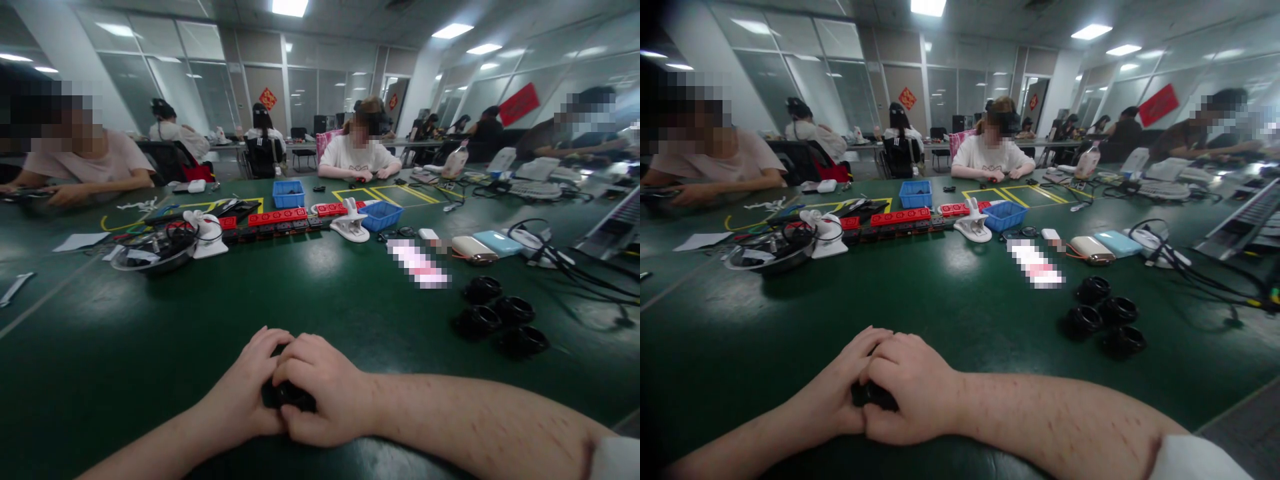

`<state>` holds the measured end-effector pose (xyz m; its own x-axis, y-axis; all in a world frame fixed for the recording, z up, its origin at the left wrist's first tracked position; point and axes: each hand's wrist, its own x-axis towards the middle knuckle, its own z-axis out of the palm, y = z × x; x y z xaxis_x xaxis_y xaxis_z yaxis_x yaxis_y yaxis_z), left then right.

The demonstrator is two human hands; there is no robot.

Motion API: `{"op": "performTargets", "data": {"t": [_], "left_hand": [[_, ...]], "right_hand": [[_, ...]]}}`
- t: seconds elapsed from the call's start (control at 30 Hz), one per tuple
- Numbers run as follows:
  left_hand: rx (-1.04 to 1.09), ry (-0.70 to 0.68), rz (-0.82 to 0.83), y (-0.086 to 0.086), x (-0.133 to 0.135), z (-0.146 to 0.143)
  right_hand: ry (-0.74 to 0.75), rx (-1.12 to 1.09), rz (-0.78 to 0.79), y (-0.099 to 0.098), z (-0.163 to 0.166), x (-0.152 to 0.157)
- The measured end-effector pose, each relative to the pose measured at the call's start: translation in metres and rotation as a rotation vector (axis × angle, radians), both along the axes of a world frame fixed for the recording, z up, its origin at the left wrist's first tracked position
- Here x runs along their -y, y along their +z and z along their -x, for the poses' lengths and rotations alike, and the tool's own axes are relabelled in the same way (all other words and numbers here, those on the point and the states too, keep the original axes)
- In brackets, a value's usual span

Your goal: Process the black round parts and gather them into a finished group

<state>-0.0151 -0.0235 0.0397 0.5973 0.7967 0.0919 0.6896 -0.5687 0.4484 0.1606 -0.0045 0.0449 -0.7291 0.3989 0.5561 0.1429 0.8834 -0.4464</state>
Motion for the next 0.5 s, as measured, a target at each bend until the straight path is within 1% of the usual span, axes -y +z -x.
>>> {"op": "performTargets", "data": {"t": [0.1,0.23,0.37,0.5], "left_hand": [[-0.012,-0.055,0.015,-0.0022,-0.0047,0.0037],[-0.039,-0.098,0.007,-0.0034,-0.0071,0.0042],[-0.059,-0.118,0.038,-0.0037,-0.0074,0.0050],[-0.046,-0.126,0.027,-0.0075,-0.0067,0.0071]], "right_hand": [[0.128,-0.069,-0.032,-0.0032,0.0010,-0.0016],[0.239,-0.062,-0.073,-0.0067,0.0032,-0.0018],[0.253,-0.058,-0.098,-0.0078,0.0045,-0.0007],[0.255,-0.115,-0.124,-0.0055,0.0046,-0.0005]]}}
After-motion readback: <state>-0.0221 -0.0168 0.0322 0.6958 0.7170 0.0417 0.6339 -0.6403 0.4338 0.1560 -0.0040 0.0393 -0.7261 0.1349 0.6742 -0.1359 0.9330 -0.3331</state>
